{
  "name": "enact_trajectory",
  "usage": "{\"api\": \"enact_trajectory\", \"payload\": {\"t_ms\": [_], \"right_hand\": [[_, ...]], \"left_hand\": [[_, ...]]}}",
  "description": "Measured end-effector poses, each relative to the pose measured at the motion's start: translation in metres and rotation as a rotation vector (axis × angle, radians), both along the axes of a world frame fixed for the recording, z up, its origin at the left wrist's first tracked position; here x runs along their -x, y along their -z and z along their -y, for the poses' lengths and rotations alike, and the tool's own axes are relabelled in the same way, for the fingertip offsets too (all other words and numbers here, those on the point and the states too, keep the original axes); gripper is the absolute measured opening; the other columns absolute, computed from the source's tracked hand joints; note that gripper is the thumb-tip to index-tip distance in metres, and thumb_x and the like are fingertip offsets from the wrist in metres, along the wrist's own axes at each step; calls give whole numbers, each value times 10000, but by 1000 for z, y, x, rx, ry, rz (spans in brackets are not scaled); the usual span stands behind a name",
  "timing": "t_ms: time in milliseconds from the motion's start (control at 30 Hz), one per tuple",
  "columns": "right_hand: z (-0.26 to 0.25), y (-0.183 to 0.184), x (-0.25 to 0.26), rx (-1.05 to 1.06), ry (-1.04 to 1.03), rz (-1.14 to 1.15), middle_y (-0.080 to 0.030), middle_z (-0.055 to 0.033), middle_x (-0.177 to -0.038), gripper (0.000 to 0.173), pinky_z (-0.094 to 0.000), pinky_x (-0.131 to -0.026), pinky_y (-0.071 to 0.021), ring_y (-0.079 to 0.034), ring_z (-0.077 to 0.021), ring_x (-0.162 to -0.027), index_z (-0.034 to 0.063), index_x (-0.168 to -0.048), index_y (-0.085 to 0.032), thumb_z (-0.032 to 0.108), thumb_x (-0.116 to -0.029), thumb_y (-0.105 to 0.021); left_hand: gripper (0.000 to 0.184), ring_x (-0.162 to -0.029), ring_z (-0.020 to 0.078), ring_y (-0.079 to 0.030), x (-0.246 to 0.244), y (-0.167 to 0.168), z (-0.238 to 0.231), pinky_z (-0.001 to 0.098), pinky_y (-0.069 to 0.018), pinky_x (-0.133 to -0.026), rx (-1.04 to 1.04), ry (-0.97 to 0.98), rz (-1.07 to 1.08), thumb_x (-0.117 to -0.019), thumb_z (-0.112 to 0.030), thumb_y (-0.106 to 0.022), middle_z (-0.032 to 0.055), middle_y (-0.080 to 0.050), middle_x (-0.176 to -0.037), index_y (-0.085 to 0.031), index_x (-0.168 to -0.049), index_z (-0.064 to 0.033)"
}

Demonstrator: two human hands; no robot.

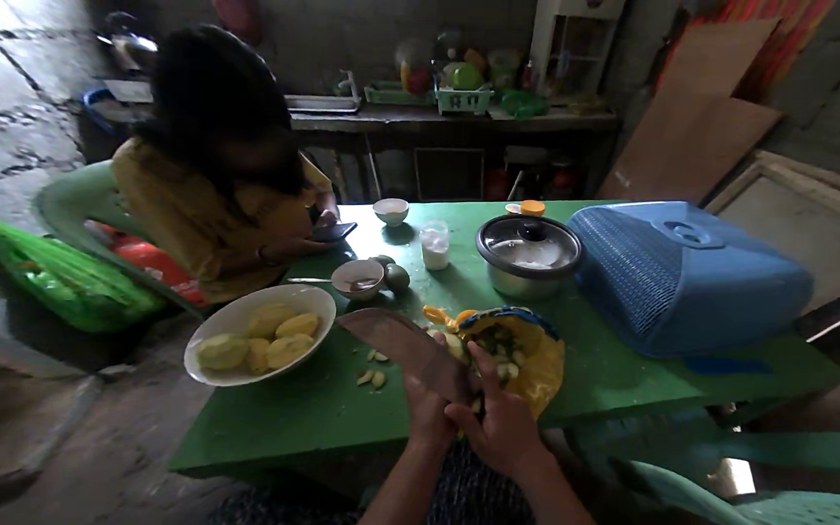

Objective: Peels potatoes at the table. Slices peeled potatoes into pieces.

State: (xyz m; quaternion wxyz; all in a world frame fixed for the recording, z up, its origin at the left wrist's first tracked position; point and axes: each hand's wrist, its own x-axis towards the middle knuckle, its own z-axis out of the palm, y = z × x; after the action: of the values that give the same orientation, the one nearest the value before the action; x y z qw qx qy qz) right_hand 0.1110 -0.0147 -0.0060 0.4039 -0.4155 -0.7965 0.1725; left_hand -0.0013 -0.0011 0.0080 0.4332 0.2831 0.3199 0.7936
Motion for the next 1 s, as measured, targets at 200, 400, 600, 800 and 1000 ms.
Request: {"api": "enact_trajectory", "payload": {"t_ms": [200, 400, 600, 800, 1000], "right_hand": [[1, -1, 1, -46, 49, -26, -681, -55, -711, 814, -441, -454, -543, -637, -204, -520, 3, -1478, -442, 661, -1000, -412], [0, 1, 4, -35, 18, -60, -683, -49, -725, 818, -427, -470, -552, -650, -184, -547, -19, -1432, -456, 670, -990, -430], [2, 1, 7, 170, -73, -167, -700, -73, -793, 856, -476, -522, -568, -667, -209, -606, 12, -1505, -384, 679, -974, -461], [0, -2, 3, 221, -171, -214, -700, -88, -871, 853, -444, -586, -593, -680, -180, -683, 1, -1496, -356, 674, -982, -457], [-1, -2, -1, 209, -168, -182, -682, -61, -818, 862, -434, -574, -588, -670, -168, -660, 4, -1450, -370, 707, -960, -463]], "left_hand": [[550, -914, 98, -682, -4, -1, 5, 297, -606, -810, 63, -1, 27, -913, 63, -553, 63, -636, -1071, -306, -1401, 7], [395, -889, 54, -682, -1, 2, 8, 263, -602, -802, 33, 14, 9, -971, -3, -477, -4, -661, -1017, -372, -1351, 4], [419, -880, 45, -672, -1, 8, 7, 263, -600, -803, 20, -69, -29, -1004, -136, -462, -7, -640, -1008, -324, -1375, 2], [452, -940, 63, -672, 6, 20, 0, 282, -595, -837, -87, 12, -13, -1050, -263, -463, -1, -655, -1063, -324, -1395, -6], [442, -914, 87, -698, 15, 22, -3, 294, -603, -814, -110, 145, -31, -997, -310, -553, -11, -705, -1024, -440, -1323, -33]]}}
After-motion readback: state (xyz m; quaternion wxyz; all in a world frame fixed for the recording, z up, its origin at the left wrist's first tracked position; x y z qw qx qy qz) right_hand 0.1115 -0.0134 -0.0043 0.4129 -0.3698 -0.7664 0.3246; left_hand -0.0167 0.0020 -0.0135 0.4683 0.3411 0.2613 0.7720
